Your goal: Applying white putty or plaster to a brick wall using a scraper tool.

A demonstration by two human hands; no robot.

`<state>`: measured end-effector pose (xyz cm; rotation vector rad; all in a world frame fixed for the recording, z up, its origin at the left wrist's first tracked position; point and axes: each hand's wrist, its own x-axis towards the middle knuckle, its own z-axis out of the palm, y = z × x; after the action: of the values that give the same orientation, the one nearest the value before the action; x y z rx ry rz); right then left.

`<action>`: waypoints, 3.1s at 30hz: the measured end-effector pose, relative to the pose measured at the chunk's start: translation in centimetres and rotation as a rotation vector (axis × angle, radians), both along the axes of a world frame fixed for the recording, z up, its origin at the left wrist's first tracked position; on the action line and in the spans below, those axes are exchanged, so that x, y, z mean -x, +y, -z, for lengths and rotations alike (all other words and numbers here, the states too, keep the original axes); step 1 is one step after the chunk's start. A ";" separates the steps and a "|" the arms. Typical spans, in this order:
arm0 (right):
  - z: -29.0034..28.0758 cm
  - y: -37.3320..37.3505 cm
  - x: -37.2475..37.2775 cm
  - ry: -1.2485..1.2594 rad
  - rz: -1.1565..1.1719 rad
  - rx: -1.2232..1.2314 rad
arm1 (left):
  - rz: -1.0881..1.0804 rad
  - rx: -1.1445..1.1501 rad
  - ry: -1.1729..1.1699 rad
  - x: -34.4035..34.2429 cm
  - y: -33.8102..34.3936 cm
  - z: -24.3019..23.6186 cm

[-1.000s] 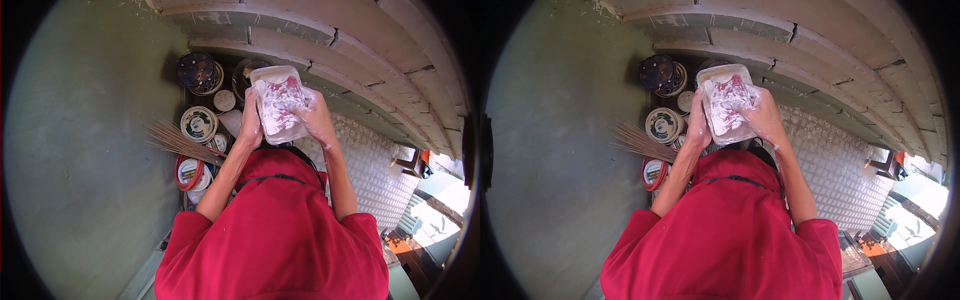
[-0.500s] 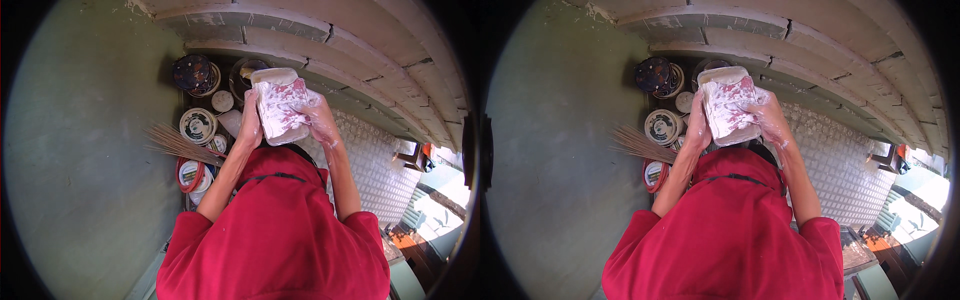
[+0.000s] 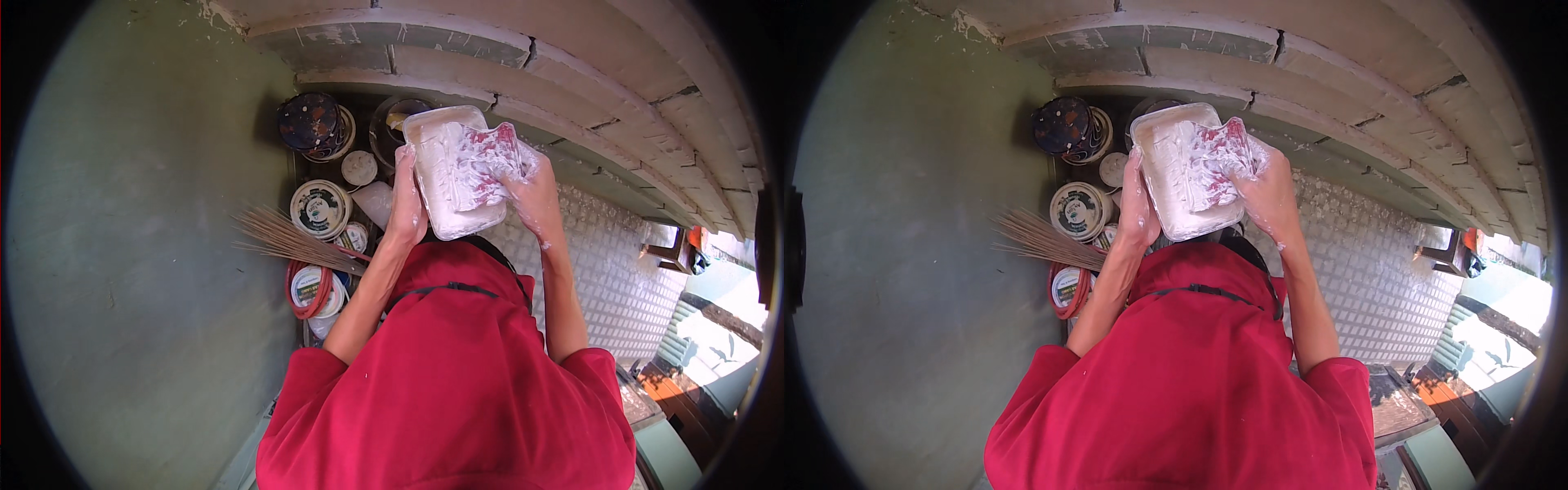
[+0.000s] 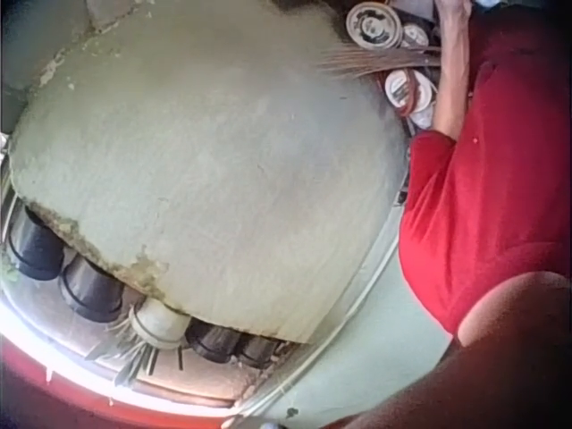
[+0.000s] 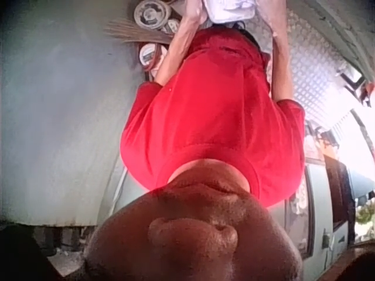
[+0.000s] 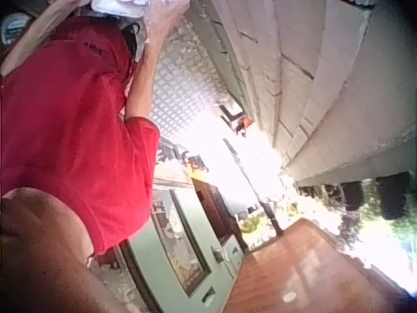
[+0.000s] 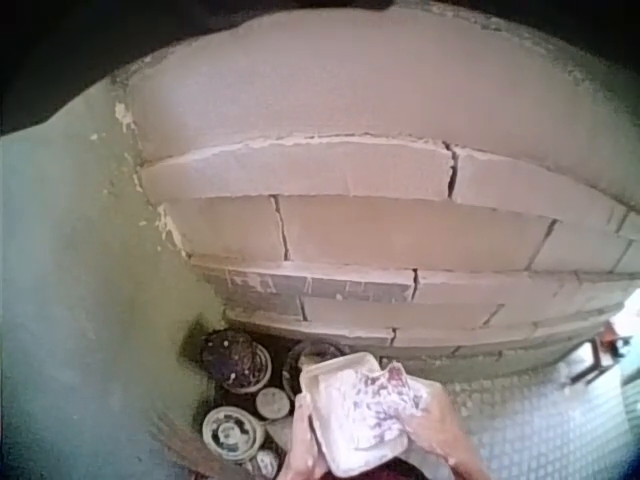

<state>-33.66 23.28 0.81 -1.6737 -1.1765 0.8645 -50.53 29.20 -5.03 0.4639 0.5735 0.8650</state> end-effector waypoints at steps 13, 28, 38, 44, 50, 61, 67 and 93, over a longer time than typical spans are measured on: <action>1.1 0.2 0.6 0.083 0.034 -0.048 | -0.003 -0.005 0.011 0.2 0.1 1.0; 3.3 0.5 1.1 0.147 -0.032 0.033 | 0.002 0.057 0.030 -0.4 -0.6 2.5; 4.2 1.0 1.8 0.631 0.022 0.043 | -0.015 -0.070 0.116 0.2 -0.2 2.0; 3.5 0.5 1.4 0.827 0.038 0.080 | -0.025 -0.030 0.066 1.3 -0.3 2.2; 2.0 1.2 1.3 0.933 0.019 0.017 | 0.004 0.071 -0.086 2.2 1.6 1.4; -2.8 4.5 3.9 1.029 -0.068 -0.125 | -0.037 -0.096 -0.163 4.1 6.0 -3.4; -7.5 7.2 5.4 1.084 -0.042 -0.186 | -0.070 -0.218 -0.167 5.7 9.3 -7.1; -27.0 26.9 6.3 -1.449 0.493 -0.878 | 0.004 -0.383 -0.255 5.9 19.2 -14.4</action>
<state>-39.93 50.19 27.76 -1.5325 -1.5056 -1.2759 -56.45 48.44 9.37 0.6887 0.1698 1.0173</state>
